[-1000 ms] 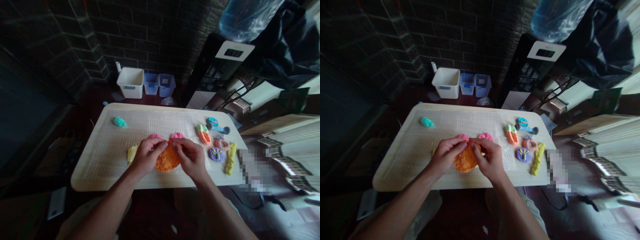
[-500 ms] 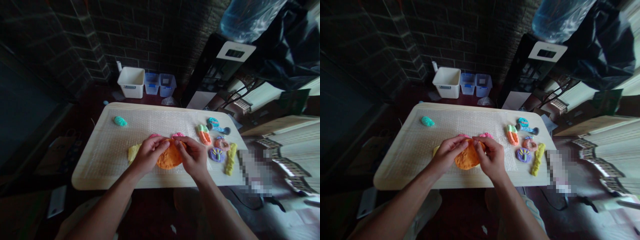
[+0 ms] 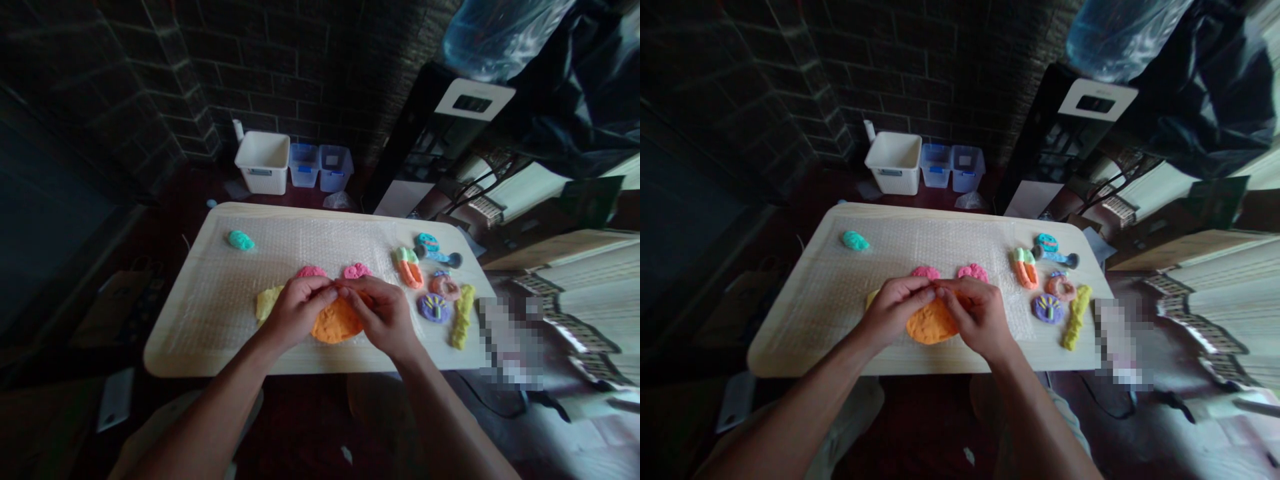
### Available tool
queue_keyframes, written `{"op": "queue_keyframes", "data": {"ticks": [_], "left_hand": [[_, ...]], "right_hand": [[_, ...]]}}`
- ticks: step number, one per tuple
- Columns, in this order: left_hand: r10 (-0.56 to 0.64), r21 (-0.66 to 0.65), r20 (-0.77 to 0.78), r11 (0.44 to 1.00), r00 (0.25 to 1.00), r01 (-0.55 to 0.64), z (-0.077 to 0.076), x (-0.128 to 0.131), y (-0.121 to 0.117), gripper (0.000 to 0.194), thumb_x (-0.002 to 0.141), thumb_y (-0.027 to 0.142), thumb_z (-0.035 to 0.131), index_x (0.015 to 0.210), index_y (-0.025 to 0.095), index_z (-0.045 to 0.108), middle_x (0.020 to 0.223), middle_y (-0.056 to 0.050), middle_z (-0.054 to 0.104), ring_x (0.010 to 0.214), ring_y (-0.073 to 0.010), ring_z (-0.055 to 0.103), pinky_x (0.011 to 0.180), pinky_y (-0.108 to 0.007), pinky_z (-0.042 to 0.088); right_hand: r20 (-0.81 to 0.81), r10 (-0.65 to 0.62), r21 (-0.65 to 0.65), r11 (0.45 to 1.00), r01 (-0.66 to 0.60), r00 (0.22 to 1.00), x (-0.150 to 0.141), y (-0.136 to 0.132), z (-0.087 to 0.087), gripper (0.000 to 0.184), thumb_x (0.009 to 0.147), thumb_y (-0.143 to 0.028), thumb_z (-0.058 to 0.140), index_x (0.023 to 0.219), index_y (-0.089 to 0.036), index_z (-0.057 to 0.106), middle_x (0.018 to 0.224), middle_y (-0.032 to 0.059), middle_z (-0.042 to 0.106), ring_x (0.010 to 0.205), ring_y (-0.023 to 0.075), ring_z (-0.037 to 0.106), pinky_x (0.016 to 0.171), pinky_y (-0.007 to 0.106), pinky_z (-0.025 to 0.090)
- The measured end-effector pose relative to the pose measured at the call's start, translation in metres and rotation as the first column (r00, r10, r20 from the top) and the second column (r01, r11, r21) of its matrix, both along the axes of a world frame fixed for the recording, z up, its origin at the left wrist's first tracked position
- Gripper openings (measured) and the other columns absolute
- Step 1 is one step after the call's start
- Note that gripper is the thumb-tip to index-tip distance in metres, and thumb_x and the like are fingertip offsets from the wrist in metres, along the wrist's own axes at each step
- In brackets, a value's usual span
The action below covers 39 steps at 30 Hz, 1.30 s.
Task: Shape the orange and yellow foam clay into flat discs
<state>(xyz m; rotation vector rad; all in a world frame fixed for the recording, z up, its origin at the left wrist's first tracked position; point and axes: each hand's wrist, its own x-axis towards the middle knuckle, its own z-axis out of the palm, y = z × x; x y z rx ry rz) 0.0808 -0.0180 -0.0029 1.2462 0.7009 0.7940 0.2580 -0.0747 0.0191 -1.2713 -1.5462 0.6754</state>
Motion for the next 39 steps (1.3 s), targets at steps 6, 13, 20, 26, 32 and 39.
{"op": "queue_keyframes", "data": {"ticks": [6, 13, 20, 26, 32, 39], "left_hand": [[0.058, -0.010, -0.015, 0.998, 0.998, -0.058, -0.0014, 0.0007, 0.0010, 0.027, 0.093, 0.043, 0.075, 0.098, 0.018, 0.082, 0.097, -0.008, 0.072, 0.098, -0.0246, 0.067, 0.085, -0.034, 0.054], [-0.029, 0.006, -0.093, 1.000, 0.995, 0.029, -0.0004, -0.0052, 0.0002, 0.031, 0.094, 0.045, 0.071, 0.084, 0.016, 0.077, 0.080, -0.005, 0.067, 0.080, -0.0217, 0.063, 0.071, -0.032, 0.049], [-0.037, -0.057, -0.017, 0.998, 0.999, 0.036, 0.0061, -0.0030, -0.0028, 0.029, 0.091, 0.045, 0.075, 0.086, 0.016, 0.075, 0.079, -0.003, 0.064, 0.078, -0.0196, 0.061, 0.070, -0.030, 0.047], [-0.026, -0.032, -0.005, 0.999, 1.000, 0.026, 0.0023, -0.0027, -0.0017, 0.025, 0.091, 0.040, 0.074, 0.096, 0.017, 0.082, 0.089, -0.007, 0.074, 0.088, -0.0250, 0.068, 0.083, -0.038, 0.053], [-0.028, -0.173, 0.082, 0.984, 0.996, 0.042, 0.0061, 0.0007, -0.0044, 0.027, 0.085, 0.041, 0.082, 0.099, 0.019, 0.084, 0.088, -0.006, 0.075, 0.086, -0.0226, 0.069, 0.083, -0.035, 0.053], [0.051, 0.002, -0.016, 0.999, 0.999, -0.051, 0.0061, -0.0006, -0.0010, 0.028, 0.091, 0.044, 0.077, 0.086, 0.017, 0.080, 0.082, -0.005, 0.069, 0.087, -0.0231, 0.065, 0.082, -0.034, 0.052]], "right_hand": [[-0.045, -0.071, 0.003, 0.997, 0.071, 0.996, 0.0013, 0.0006, 0.0001, 0.022, 0.102, -0.027, 0.069, 0.116, -0.026, 0.085, 0.104, 0.0076, 0.086, 0.090, 0.0215, 0.079, 0.079, 0.032, 0.062], [-0.029, 0.071, -0.081, 0.994, -0.073, 0.997, 0.0031, -0.0011, -0.0007, 0.027, 0.104, -0.027, 0.065, 0.124, -0.024, 0.083, 0.104, 0.0073, 0.086, 0.083, 0.0198, 0.080, 0.073, 0.029, 0.061], [0.038, 0.068, -0.060, 0.996, -0.065, 0.997, 0.0025, -0.0011, 0.0042, 0.027, 0.105, -0.026, 0.062, 0.121, -0.024, 0.084, 0.099, 0.0065, 0.086, 0.079, 0.0185, 0.079, 0.070, 0.027, 0.060], [-0.011, 0.096, -0.063, 0.993, -0.096, 0.995, 0.0033, -0.0021, 0.0024, 0.029, 0.105, -0.026, 0.063, 0.127, -0.023, 0.082, 0.104, 0.0074, 0.086, 0.085, 0.0190, 0.079, 0.075, 0.028, 0.061], [0.039, 0.045, -0.053, 0.998, -0.042, 0.998, 0.0041, -0.0021, 0.0039, 0.025, 0.102, -0.024, 0.064, 0.116, -0.021, 0.085, 0.091, 0.0057, 0.085, 0.072, 0.0170, 0.077, 0.064, 0.025, 0.059], [0.135, 0.053, 0.024, 0.998, -0.057, 0.989, 0.0065, -0.0009, 0.0032, 0.034, 0.104, -0.021, 0.059, 0.130, -0.024, 0.080, 0.109, 0.0076, 0.086, 0.091, 0.0204, 0.081, 0.082, 0.031, 0.063]]}}
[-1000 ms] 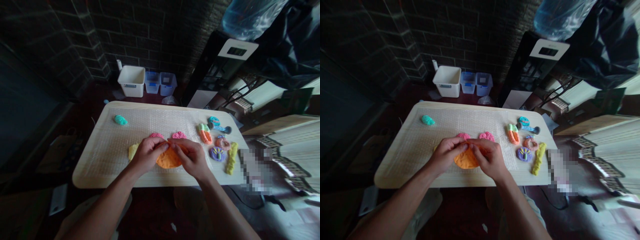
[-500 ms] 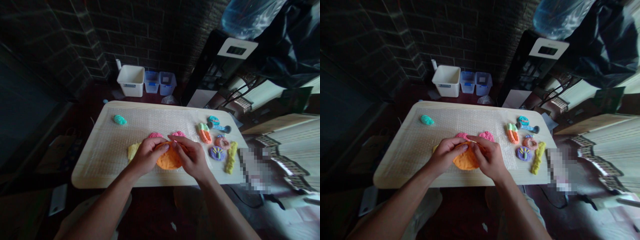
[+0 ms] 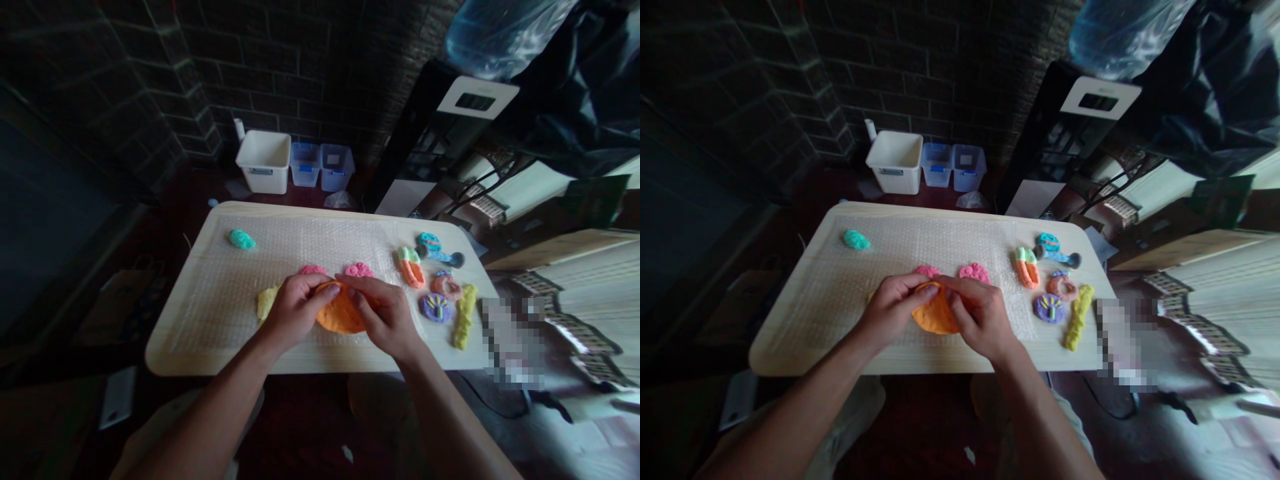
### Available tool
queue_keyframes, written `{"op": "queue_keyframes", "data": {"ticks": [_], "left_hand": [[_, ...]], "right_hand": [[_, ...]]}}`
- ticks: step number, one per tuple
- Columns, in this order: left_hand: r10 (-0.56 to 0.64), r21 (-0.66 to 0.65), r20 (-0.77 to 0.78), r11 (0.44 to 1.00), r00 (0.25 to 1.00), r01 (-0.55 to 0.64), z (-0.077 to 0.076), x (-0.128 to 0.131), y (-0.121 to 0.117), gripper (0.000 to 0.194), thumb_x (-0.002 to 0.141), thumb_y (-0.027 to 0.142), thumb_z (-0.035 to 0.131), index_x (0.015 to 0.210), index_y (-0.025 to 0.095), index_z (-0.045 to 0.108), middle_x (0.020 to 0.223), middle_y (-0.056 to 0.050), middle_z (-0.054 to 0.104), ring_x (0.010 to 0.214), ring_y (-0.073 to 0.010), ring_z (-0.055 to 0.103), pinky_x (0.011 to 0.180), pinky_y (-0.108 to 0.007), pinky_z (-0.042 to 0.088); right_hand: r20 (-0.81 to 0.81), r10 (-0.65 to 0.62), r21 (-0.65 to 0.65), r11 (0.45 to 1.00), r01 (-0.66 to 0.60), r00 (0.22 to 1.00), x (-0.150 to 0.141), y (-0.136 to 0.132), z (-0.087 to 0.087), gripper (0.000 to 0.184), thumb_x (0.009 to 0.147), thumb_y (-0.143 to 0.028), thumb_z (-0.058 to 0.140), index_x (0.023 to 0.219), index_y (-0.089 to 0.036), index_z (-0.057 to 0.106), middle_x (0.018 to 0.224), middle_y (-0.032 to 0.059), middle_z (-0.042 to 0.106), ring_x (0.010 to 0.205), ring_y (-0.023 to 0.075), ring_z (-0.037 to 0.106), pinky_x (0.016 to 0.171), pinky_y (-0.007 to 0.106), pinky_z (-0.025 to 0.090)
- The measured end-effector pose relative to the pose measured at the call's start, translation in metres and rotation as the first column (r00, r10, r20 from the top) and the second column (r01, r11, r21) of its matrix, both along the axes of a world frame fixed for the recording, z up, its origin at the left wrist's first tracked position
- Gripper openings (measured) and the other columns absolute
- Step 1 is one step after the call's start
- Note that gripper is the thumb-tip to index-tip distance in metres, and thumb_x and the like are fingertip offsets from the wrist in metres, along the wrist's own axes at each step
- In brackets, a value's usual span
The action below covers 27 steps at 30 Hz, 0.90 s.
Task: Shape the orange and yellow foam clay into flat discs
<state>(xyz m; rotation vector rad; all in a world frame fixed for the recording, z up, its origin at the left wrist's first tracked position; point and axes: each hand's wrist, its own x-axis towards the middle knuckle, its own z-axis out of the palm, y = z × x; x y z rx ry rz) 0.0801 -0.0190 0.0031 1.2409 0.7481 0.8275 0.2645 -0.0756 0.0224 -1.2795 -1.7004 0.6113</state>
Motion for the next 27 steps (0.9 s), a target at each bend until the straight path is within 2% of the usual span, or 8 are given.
{"op": "queue_keyframes", "data": {"ticks": [3, 8, 12, 14, 17, 21, 23, 27], "left_hand": [[-0.021, 0.044, -0.048, 0.999, 0.999, 0.023, -0.001, -0.003, 0.001, 0.030, 0.092, 0.044, 0.074, 0.079, 0.017, 0.076, 0.078, -0.004, 0.067, 0.086, -0.0234, 0.064, 0.083, -0.035, 0.053], [0.012, 0.056, -0.014, 0.998, 1.000, -0.011, 0.000, -0.001, 0.000, 0.026, 0.095, 0.042, 0.071, 0.086, 0.018, 0.076, 0.094, -0.007, 0.070, 0.097, -0.0242, 0.065, 0.087, -0.034, 0.053], [0.109, 0.040, -0.019, 0.993, 0.994, -0.108, -0.004, 0.002, 0.001, 0.029, 0.094, 0.046, 0.073, 0.098, 0.017, 0.078, 0.096, -0.008, 0.073, 0.093, -0.0241, 0.068, 0.083, -0.033, 0.054], [0.188, 0.021, -0.033, 0.982, 0.982, -0.187, -0.005, 0.001, 0.002, 0.031, 0.095, 0.048, 0.073, 0.102, 0.017, 0.077, 0.095, -0.007, 0.074, 0.091, -0.0237, 0.069, 0.081, -0.032, 0.055], [0.225, 0.003, -0.033, 0.974, 0.974, -0.225, -0.005, 0.001, 0.003, 0.032, 0.093, 0.048, 0.076, 0.102, 0.017, 0.075, 0.097, -0.007, 0.075, 0.094, -0.0240, 0.069, 0.080, -0.030, 0.055], [0.145, -0.078, 0.029, 0.987, 0.989, -0.142, -0.001, 0.001, 0.003, 0.033, 0.087, 0.043, 0.084, 0.103, 0.015, 0.075, 0.095, -0.007, 0.074, 0.091, -0.0232, 0.070, 0.079, -0.031, 0.055], [0.157, -0.079, 0.030, 0.985, 0.987, -0.154, 0.000, 0.001, 0.002, 0.034, 0.085, 0.041, 0.086, 0.103, 0.014, 0.075, 0.094, -0.006, 0.074, 0.088, -0.0217, 0.069, 0.077, -0.030, 0.055], [0.150, -0.135, 0.084, 0.981, 0.985, -0.138, 0.001, 0.002, 0.002, 0.035, 0.081, 0.038, 0.089, 0.103, 0.015, 0.076, 0.094, -0.006, 0.075, 0.086, -0.0196, 0.070, 0.077, -0.029, 0.056]], "right_hand": [[0.033, 0.036, -0.014, 0.999, -0.036, 0.999, 0.001, 0.001, 0.002, 0.035, 0.103, -0.020, 0.058, 0.130, -0.025, 0.080, 0.102, 0.0059, 0.086, 0.085, 0.0194, 0.080, 0.080, 0.031, 0.063], [-0.005, 0.031, -0.111, 0.993, -0.031, 1.000, -0.001, 0.000, -0.001, 0.033, 0.106, -0.029, 0.059, 0.130, -0.025, 0.080, 0.105, 0.0074, 0.084, 0.093, 0.0235, 0.079, 0.082, 0.035, 0.062], [-0.300, -0.056, -0.231, 0.973, -0.015, 0.952, -0.003, 0.002, -0.007, 0.038, 0.100, -0.044, 0.071, 0.130, -0.023, 0.078, 0.093, 0.0060, 0.081, 0.081, 0.0203, 0.075, 0.071, 0.031, 0.061], [-0.441, -0.104, -0.293, 0.956, -0.034, 0.891, -0.003, 0.004, -0.008, 0.039, 0.093, -0.051, 0.078, 0.114, -0.019, 0.082, 0.082, 0.0045, 0.076, 0.071, 0.0173, 0.070, 0.062, 0.027, 0.058], [-0.513, -0.133, -0.348, 0.935, -0.063, 0.848, -0.003, 0.008, -0.008, 0.040, 0.089, -0.056, 0.082, 0.085, -0.016, 0.082, 0.069, 0.0029, 0.070, 0.059, 0.0129, 0.063, 0.054, 0.024, 0.052], [-0.583, -0.178, -0.344, 0.938, -0.042, 0.793, -0.005, 0.011, -0.008, 0.039, 0.086, -0.057, 0.085, 0.092, -0.018, 0.083, 0.083, 0.0054, 0.076, 0.073, 0.0165, 0.070, 0.063, 0.026, 0.059], [-0.603, -0.192, -0.360, 0.932, -0.049, 0.774, -0.007, 0.011, -0.008, 0.040, 0.082, -0.056, 0.088, 0.095, -0.019, 0.083, 0.089, 0.0063, 0.078, 0.079, 0.0191, 0.073, 0.068, 0.029, 0.062], [-0.565, -0.206, -0.372, 0.928, -0.024, 0.799, -0.003, 0.012, -0.011, 0.039, 0.079, -0.054, 0.091, 0.092, -0.018, 0.081, 0.087, 0.0066, 0.079, 0.080, 0.0210, 0.074, 0.070, 0.032, 0.063]]}}
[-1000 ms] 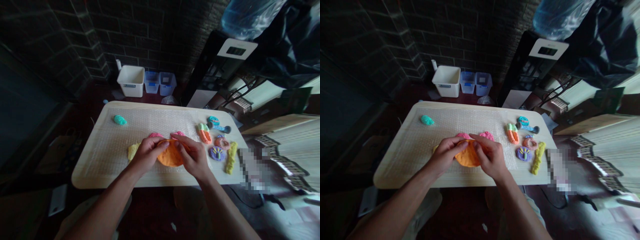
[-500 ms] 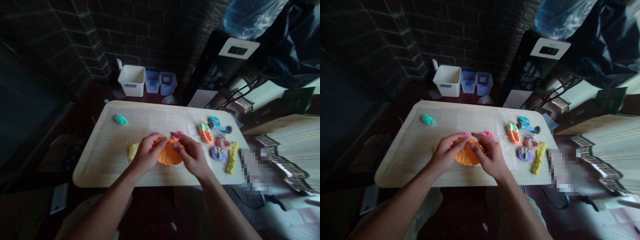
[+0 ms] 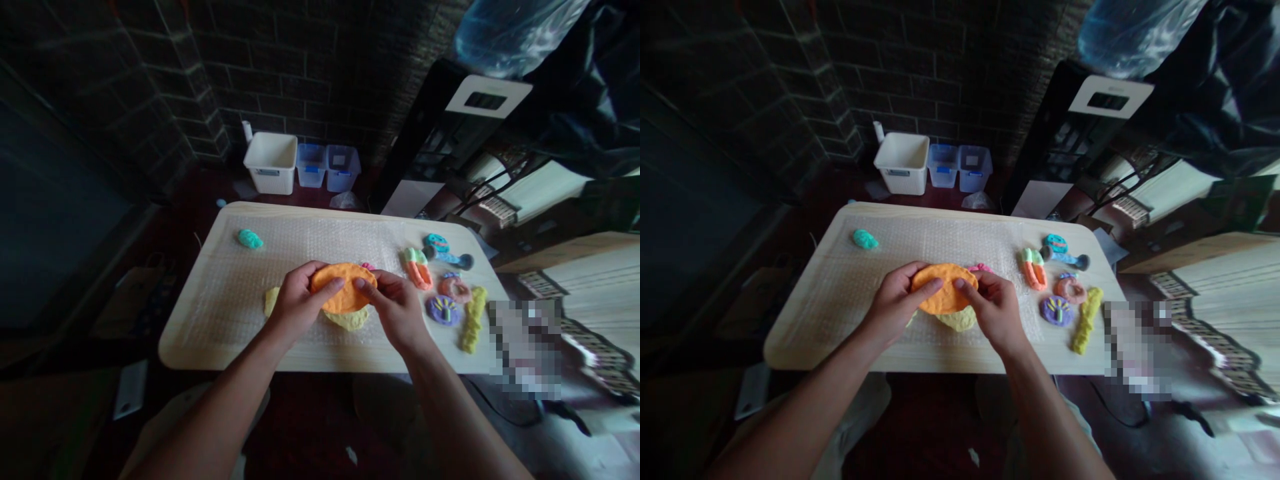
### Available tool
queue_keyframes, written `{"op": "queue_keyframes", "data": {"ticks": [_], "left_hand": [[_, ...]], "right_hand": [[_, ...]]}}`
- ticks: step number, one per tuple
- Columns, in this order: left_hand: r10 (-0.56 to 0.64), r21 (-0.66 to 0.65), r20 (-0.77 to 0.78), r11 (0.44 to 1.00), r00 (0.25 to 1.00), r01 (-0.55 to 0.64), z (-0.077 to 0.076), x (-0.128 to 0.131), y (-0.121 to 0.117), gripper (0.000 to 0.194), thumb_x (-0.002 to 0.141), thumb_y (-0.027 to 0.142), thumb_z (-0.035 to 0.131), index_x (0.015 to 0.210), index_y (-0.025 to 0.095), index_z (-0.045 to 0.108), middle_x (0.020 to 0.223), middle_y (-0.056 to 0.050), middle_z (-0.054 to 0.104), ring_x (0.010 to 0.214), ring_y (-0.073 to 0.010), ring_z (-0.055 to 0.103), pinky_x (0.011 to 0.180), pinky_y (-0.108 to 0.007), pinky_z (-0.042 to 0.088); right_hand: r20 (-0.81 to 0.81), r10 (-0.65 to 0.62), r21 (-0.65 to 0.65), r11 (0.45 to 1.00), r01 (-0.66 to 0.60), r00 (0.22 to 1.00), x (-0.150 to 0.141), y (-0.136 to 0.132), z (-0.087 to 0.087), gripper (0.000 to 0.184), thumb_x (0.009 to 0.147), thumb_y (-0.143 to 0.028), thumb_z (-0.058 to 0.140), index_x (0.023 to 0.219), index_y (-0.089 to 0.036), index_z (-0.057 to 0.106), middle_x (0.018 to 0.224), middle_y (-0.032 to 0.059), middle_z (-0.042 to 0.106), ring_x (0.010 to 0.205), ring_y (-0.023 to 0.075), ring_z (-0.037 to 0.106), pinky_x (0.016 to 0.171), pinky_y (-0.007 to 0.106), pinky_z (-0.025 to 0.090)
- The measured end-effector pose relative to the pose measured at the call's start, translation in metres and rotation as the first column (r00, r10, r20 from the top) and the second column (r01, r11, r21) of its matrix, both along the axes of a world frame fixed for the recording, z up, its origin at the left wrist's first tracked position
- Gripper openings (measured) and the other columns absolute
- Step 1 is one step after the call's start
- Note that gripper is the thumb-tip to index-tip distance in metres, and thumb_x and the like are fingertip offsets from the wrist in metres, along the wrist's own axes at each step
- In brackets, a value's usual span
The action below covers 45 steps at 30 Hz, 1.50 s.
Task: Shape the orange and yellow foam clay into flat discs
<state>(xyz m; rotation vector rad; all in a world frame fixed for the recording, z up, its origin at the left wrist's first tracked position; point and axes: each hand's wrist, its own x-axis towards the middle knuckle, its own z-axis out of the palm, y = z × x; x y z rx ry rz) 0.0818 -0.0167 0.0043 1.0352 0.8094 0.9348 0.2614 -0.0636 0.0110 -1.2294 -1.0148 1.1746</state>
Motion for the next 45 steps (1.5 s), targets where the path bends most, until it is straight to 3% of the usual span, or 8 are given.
{"op": "queue_keyframes", "data": {"ticks": [4, 10, 18, 23, 28, 33, 39, 45], "left_hand": [[-0.080, -0.159, 0.090, 0.983, 0.993, 0.094, 0.000, 0.002, -0.001, 0.042, 0.074, 0.042, 0.094, 0.098, 0.013, 0.076, 0.092, -0.008, 0.076, 0.082, -0.0205, 0.072, 0.076, -0.034, 0.061], [0.071, -0.161, 0.188, 0.986, 0.980, -0.040, -0.003, 0.004, -0.007, 0.041, 0.070, 0.039, 0.096, 0.093, 0.013, 0.076, 0.093, -0.008, 0.075, 0.085, -0.0211, 0.074, 0.075, -0.036, 0.063], [0.076, -0.126, 0.153, 0.990, 0.985, -0.057, 0.003, 0.004, -0.018, 0.041, 0.069, 0.036, 0.096, 0.097, 0.011, 0.078, 0.097, -0.011, 0.077, 0.083, -0.0181, 0.071, 0.072, -0.031, 0.057], [0.196, -0.167, 0.245, 0.973, 0.950, -0.157, 0.009, 0.002, -0.026, 0.038, 0.067, 0.033, 0.098, 0.090, 0.012, 0.076, 0.094, -0.008, 0.076, 0.085, -0.0191, 0.072, 0.078, -0.034, 0.059], [0.087, -0.194, 0.209, 0.980, 0.974, -0.046, 0.012, -0.001, -0.027, 0.039, 0.068, 0.030, 0.097, 0.097, 0.010, 0.079, 0.095, -0.010, 0.078, 0.077, -0.0170, 0.072, 0.071, -0.031, 0.056], [0.161, -0.190, 0.219, 0.975, 0.962, -0.120, 0.014, 0.000, -0.026, 0.033, 0.069, 0.029, 0.097, 0.089, 0.010, 0.080, 0.090, -0.008, 0.079, 0.077, -0.0141, 0.071, 0.071, -0.027, 0.056], [0.076, -0.258, 0.320, 0.966, 0.945, 0.010, 0.019, -0.001, -0.022, 0.030, 0.072, 0.030, 0.095, 0.090, 0.012, 0.079, 0.096, -0.009, 0.081, 0.082, -0.0182, 0.074, 0.074, -0.031, 0.061], [0.103, -0.240, 0.307, 0.970, 0.946, -0.028, 0.016, 0.003, -0.019, 0.033, 0.071, 0.031, 0.096, 0.090, 0.012, 0.077, 0.088, -0.007, 0.078, 0.076, -0.0159, 0.072, 0.071, -0.030, 0.057]], "right_hand": [[-0.015, -0.099, 0.048, 0.994, 0.100, 0.995, 0.005, 0.001, -0.004, 0.031, 0.084, -0.047, 0.089, 0.098, -0.021, 0.081, 0.093, 0.0066, 0.081, 0.084, 0.0208, 0.076, 0.075, 0.032, 0.063], [-0.155, 0.004, 0.009, 1.000, -0.002, 0.988, -0.005, -0.001, -0.004, 0.030, 0.083, -0.041, 0.089, 0.104, -0.021, 0.079, 0.104, 0.0114, 0.082, 0.095, 0.0287, 0.078, 0.081, 0.043, 0.067], [-0.161, -0.009, 0.103, 0.994, 0.026, 0.987, -0.013, -0.002, -0.001, 0.027, 0.091, -0.038, 0.082, 0.113, -0.024, 0.078, 0.114, 0.0104, 0.080, 0.100, 0.0272, 0.078, 0.081, 0.042, 0.066], [-0.149, 0.106, 0.084, 0.992, -0.094, 0.983, -0.018, -0.005, -0.003, 0.025, 0.084, -0.039, 0.088, 0.096, -0.019, 0.080, 0.099, 0.0096, 0.080, 0.083, 0.0216, 0.073, 0.073, 0.037, 0.063], [-0.200, 0.080, 0.037, 0.997, -0.074, 0.977, -0.016, -0.006, 0.004, 0.026, 0.080, -0.042, 0.091, 0.086, -0.018, 0.080, 0.086, 0.0062, 0.076, 0.070, 0.0150, 0.065, 0.061, 0.028, 0.055], [-0.236, 0.111, 0.058, 0.993, -0.100, 0.965, -0.014, -0.007, 0.009, 0.029, 0.074, -0.041, 0.095, 0.078, -0.018, 0.078, 0.075, 0.0020, 0.072, 0.068, 0.0139, 0.064, 0.065, 0.027, 0.056], [-0.301, 0.116, 0.030, 0.993, -0.112, 0.947, -0.008, -0.007, 0.011, 0.026, 0.077, -0.041, 0.091, 0.078, -0.019, 0.078, 0.077, 0.0021, 0.073, 0.061, 0.0117, 0.060, 0.061, 0.026, 0.055], [-0.288, 0.084, -0.016, 0.996, -0.092, 0.954, -0.002, -0.007, 0.010, 0.028, 0.070, -0.040, 0.098, 0.077, -0.019, 0.081, 0.074, 0.0038, 0.074, 0.063, 0.0140, 0.064, 0.062, 0.028, 0.057]]}}
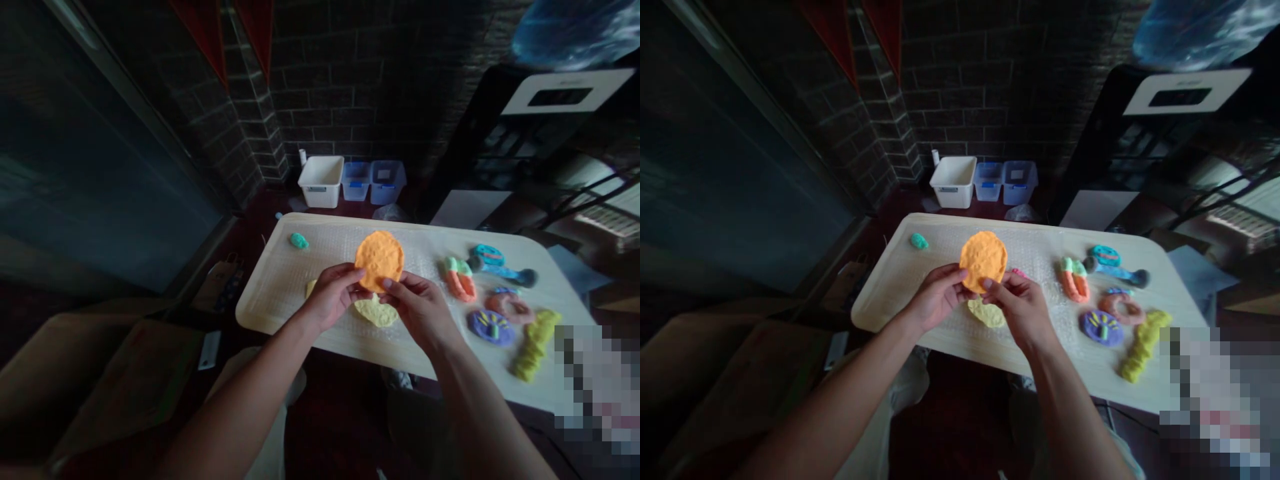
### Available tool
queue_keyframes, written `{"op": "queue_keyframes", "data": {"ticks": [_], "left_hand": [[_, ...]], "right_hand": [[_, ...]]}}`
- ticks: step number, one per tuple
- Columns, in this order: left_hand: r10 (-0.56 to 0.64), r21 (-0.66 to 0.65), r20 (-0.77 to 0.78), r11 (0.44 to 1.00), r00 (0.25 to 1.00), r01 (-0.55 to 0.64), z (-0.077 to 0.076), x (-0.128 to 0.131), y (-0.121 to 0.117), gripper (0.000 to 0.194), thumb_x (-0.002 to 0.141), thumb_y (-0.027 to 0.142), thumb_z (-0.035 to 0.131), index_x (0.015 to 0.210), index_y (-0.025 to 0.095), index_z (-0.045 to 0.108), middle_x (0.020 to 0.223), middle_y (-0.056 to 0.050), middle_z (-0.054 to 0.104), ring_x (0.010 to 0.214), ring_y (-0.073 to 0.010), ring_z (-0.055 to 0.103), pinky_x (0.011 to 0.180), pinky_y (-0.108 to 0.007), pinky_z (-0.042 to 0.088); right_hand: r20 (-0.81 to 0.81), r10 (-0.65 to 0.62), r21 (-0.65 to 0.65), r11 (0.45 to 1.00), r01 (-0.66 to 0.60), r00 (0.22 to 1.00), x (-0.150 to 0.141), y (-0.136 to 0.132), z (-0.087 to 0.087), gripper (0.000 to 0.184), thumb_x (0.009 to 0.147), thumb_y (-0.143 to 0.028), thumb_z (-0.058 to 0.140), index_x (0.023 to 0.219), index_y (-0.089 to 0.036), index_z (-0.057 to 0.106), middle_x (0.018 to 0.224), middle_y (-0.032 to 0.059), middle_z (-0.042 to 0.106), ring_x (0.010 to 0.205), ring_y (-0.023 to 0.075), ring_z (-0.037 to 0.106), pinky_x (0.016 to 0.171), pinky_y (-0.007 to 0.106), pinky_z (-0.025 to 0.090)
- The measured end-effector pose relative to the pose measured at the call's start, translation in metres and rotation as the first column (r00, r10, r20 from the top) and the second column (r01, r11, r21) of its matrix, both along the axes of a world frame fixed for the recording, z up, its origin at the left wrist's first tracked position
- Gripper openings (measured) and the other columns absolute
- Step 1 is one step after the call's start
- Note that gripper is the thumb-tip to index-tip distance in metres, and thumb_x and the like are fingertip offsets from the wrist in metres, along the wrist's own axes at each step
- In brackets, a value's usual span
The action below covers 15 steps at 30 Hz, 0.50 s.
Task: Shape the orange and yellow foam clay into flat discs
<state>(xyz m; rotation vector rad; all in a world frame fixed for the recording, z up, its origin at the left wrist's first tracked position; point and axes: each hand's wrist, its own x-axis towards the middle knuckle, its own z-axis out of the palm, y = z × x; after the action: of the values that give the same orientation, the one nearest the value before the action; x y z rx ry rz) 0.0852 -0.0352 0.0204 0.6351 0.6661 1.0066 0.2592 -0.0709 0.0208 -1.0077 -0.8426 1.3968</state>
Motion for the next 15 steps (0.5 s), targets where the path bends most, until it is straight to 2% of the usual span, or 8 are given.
{"op": "queue_keyframes", "data": {"ticks": [2, 4, 7, 10, 14, 15], "left_hand": [[-0.048, 0.020, -0.011, 0.999, 0.999, 0.048, -0.003, 0.002, 0.001, 0.041, 0.068, 0.036, 0.097, 0.094, 0.012, 0.077, 0.092, -0.008, 0.078, 0.074, -0.0163, 0.072, 0.073, -0.033, 0.058], [-0.101, 0.048, -0.090, 0.993, 0.991, 0.106, -0.008, 0.005, 0.001, 0.051, 0.058, 0.031, 0.103, 0.096, 0.010, 0.077, 0.091, -0.008, 0.077, 0.072, -0.0153, 0.071, 0.073, -0.033, 0.057], [-0.062, 0.064, -0.160, 0.995, 0.985, 0.073, -0.013, 0.007, 0.003, 0.055, 0.053, 0.034, 0.105, 0.094, 0.008, 0.077, 0.085, -0.006, 0.076, 0.066, -0.0126, 0.067, 0.072, -0.033, 0.055], [-0.062, 0.062, -0.171, 0.995, 0.983, 0.074, -0.013, 0.007, 0.004, 0.052, 0.054, 0.034, 0.104, 0.091, 0.009, 0.078, 0.084, -0.006, 0.076, 0.068, -0.0129, 0.068, 0.073, -0.033, 0.055], [-0.175, 0.042, -0.133, 0.982, 0.976, 0.182, -0.010, 0.001, 0.008, 0.051, 0.061, 0.034, 0.102, 0.099, 0.010, 0.079, 0.094, -0.009, 0.078, 0.076, -0.0165, 0.072, 0.075, -0.034, 0.058], [-0.167, 0.047, -0.117, 0.984, 0.979, 0.174, -0.009, 0.000, 0.008, 0.049, 0.065, 0.036, 0.100, 0.101, 0.010, 0.078, 0.098, -0.011, 0.078, 0.079, -0.0181, 0.073, 0.075, -0.035, 0.059]], "right_hand": [[0.036, -0.031, -0.010, 0.999, 0.031, 0.999, 0.002, 0.000, -0.005, 0.026, 0.070, -0.038, 0.098, 0.077, -0.019, 0.082, 0.073, 0.0041, 0.074, 0.063, 0.0140, 0.065, 0.061, 0.027, 0.056], [0.077, -0.036, -0.001, 0.999, 0.036, 0.996, 0.004, 0.000, -0.010, 0.023, 0.074, -0.038, 0.097, 0.080, -0.020, 0.082, 0.074, 0.0049, 0.075, 0.066, 0.0158, 0.066, 0.064, 0.029, 0.057], [0.105, 0.019, 0.025, 0.999, -0.022, 0.994, 0.005, -0.001, -0.012, 0.023, 0.079, -0.041, 0.093, 0.088, -0.023, 0.083, 0.087, 0.0067, 0.079, 0.079, 0.0196, 0.070, 0.073, 0.033, 0.058], [0.135, 0.060, 0.020, 0.998, -0.063, 0.989, 0.006, 0.000, -0.011, 0.025, 0.079, -0.043, 0.093, 0.093, -0.024, 0.084, 0.093, 0.0079, 0.081, 0.083, 0.0227, 0.071, 0.075, 0.037, 0.057], [0.128, 0.045, 0.008, 0.999, -0.046, 0.991, 0.007, 0.003, -0.009, 0.021, 0.078, -0.040, 0.093, 0.082, -0.022, 0.083, 0.082, 0.0058, 0.077, 0.075, 0.0185, 0.067, 0.071, 0.034, 0.054], [0.125, 0.035, 0.007, 0.999, -0.036, 0.992, 0.007, 0.003, -0.008, 0.021, 0.076, -0.039, 0.094, 0.080, -0.022, 0.083, 0.080, 0.0052, 0.076, 0.073, 0.0174, 0.066, 0.069, 0.032, 0.053]]}}
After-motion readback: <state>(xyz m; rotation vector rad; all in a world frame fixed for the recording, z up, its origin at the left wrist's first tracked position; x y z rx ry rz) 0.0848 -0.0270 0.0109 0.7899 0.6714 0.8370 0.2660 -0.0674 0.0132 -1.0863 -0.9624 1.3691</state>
